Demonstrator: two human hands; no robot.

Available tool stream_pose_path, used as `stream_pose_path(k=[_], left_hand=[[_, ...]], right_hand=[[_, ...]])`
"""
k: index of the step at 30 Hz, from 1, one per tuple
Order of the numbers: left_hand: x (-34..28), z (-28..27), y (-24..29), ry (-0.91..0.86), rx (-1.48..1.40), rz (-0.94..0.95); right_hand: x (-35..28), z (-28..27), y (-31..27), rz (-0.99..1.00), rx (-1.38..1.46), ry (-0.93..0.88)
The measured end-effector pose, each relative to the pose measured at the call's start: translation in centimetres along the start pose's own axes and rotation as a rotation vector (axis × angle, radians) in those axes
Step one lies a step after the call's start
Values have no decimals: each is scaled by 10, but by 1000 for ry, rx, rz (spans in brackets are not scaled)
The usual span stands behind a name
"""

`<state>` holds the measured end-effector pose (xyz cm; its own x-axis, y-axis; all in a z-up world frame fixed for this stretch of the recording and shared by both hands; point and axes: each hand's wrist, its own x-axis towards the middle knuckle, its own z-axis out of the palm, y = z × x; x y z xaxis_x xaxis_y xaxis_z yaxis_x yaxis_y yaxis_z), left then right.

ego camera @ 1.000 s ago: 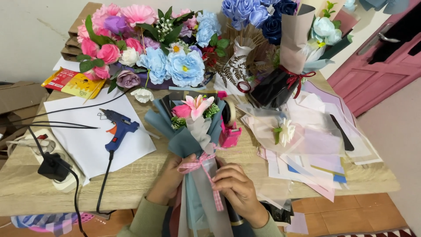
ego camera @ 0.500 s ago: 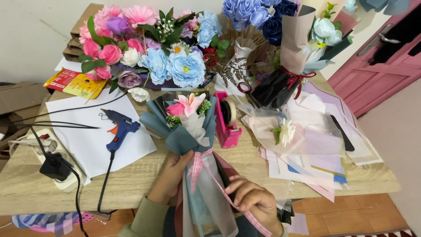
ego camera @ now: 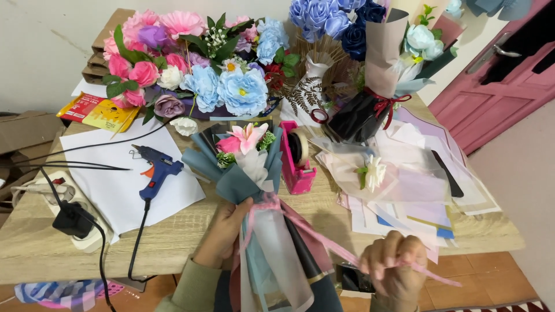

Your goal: The person wraps and ties ribbons around several artificial flower bouquets on a table. They use a tape dispenser to secure the ribbons and adjust the wrapping paper on each bouquet, handling them one by one.

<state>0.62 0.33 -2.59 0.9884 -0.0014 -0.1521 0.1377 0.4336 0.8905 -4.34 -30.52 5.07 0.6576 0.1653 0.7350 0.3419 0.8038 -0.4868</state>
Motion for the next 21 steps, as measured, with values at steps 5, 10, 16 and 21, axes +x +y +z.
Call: stream_pose_path(k=[5,10,16,21], left_hand=[[0,-2,-6,16,-15,-8],[-4,-1,-1,-37,-47,4],[-5,3,4,14,-58,-48],[-11,15,23,75,-90,-151]], right_hand=[[3,-28,-23,-43,-31,51],[6,-49,-21,-17,-693,306],[23,-41,12,172,-1753,234],[19,-18,80,59,-1383,-195]])
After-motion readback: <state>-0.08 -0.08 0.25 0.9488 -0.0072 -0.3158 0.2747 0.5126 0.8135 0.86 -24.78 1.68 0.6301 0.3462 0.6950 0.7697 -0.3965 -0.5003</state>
